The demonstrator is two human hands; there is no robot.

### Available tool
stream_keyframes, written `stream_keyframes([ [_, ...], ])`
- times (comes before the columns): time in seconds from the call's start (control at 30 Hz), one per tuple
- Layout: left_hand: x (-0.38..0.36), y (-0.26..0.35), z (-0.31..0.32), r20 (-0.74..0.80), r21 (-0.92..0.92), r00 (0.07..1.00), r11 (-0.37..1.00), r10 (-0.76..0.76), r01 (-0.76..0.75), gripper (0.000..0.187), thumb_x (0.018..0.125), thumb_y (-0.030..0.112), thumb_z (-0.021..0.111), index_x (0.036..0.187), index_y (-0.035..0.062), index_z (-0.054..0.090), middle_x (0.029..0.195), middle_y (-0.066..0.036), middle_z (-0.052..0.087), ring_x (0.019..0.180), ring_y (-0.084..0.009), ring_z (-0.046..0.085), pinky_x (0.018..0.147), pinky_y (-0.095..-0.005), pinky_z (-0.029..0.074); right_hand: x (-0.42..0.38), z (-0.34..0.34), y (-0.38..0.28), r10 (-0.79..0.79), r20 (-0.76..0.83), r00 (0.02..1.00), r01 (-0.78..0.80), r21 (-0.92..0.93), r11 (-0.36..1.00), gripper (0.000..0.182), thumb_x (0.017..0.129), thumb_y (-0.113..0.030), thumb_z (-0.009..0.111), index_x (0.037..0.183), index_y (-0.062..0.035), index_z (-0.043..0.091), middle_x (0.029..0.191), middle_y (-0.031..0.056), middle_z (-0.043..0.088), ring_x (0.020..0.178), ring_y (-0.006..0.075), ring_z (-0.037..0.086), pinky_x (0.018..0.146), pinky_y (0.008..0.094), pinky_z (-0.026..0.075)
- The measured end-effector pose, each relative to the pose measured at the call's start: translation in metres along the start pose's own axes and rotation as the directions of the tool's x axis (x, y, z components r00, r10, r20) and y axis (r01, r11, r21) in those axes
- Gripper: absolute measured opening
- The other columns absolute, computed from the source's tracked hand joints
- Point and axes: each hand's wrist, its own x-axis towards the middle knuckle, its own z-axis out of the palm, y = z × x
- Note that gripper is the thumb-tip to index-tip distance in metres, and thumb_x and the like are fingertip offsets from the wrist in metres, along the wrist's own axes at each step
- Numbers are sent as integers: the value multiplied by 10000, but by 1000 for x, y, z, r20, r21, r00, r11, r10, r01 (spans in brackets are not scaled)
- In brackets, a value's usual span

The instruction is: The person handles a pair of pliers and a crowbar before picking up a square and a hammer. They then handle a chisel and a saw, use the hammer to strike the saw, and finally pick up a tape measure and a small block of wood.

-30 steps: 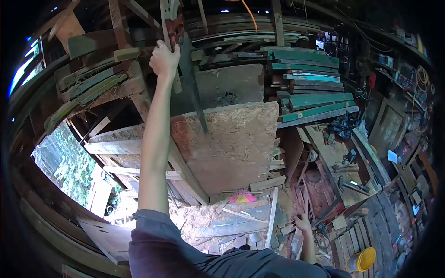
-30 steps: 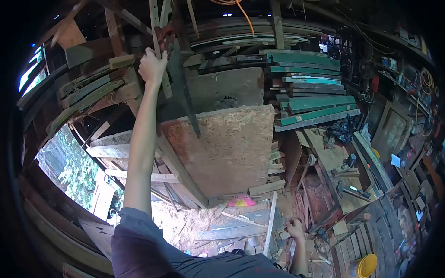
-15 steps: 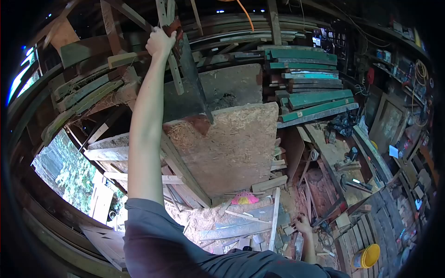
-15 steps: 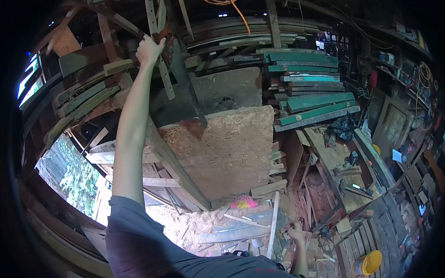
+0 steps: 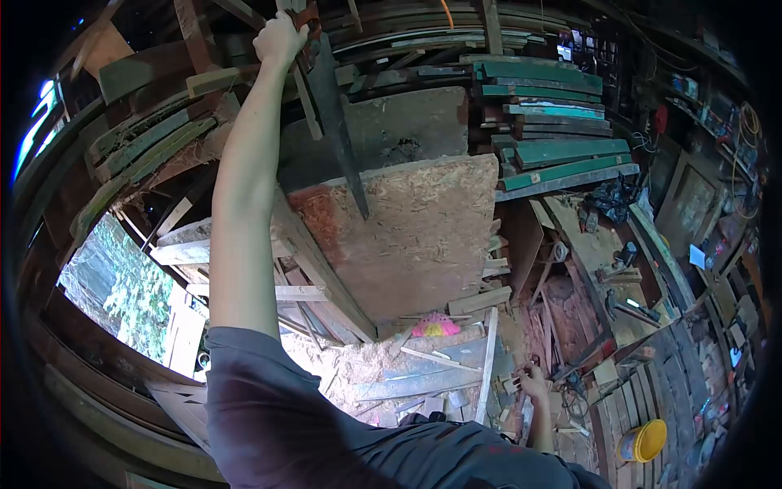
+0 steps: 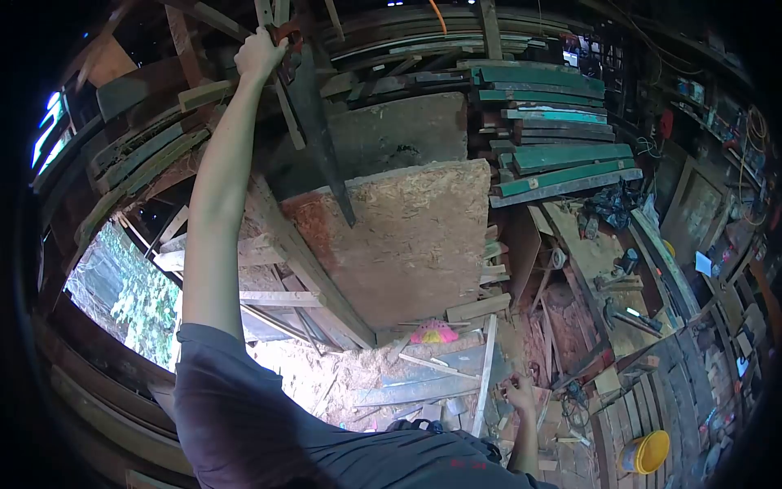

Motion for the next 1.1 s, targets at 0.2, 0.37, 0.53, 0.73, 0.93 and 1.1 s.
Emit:
stream_keyframes([
  [0.2, 2, 2, -2, -15, -77, 998, 995, -58, 57, 534, 767, 439, 646, 1099, 39, 526, 1032, -178, 622, 935, -344, 628, 773, -453, 502, 10, 1, 12, 25, -27, 999, -24, 41, 999, 85, 826, -37, 496, 835, -3, 574, 696, 66, 591, 561, 156, 611, 469, 273, 463],
  [0.37, 10, 4, 2, -61, -121, 994, 989, -87, 79, 497, 752, 395, 661, 1118, 86, 529, 1053, -143, 609, 953, -335, 618, 789, -457, 499, 10, 3, -2, 24, -43, 999, -22, 45, 999, 87, 811, -31, 506, 829, 12, 579, 690, 74, 598, 573, 160, 608, 480, 274, 466],
  [0.53, 8, 9, -1, -39, -121, 994, 988, -97, 92, 487, 743, 360, 664, 1122, 87, 524, 1060, -140, 600, 953, -334, 616, 792, -459, 498, 12, 5, -15, 0, -40, 999, 1, 18, 1000, 94, 806, -24, 501, 818, 17, 584, 684, 76, 599, 583, 157, 606, 496, 277, 475],
  [0.73, 4, -1, 8, -56, -118, 993, 988, -103, 96, 488, 743, 350, 669, 1109, 62, 525, 1057, -143, 600, 951, -334, 616, 788, -462, 500, 19, 6, -1, -46, -43, 998, 46, 0, 999, 93, 814, -26, 499, 817, 17, 582, 687, 75, 599, 584, 154, 605, 503, 277, 481],
  [0.93, -4, -3, 6, -37, -121, 993, 987, -111, 106, 502, 744, 355, 694, 1100, 46, 523, 1046, -145, 604, 949, -330, 619, 780, -450, 507, 20, 5, -6, 28, -1, 1000, -28, 9, 1000, 82, 821, -27, 508, 835, 13, 578, 688, 78, 595, 583, 153, 607, 484, 275, 473],
  [1.1, -10, -1, 4, -21, -111, 991, 986, -131, 128, 530, 742, 392, 699, 1091, 37, 517, 1044, -153, 604, 945, -331, 622, 775, -443, 513, 30, 4, 10, -30, -16, 999, 29, -22, 999, 78, 820, -24, 511, 834, 14, 577, 693, 81, 600, 569, 153, 607, 472, 270, 468],
])
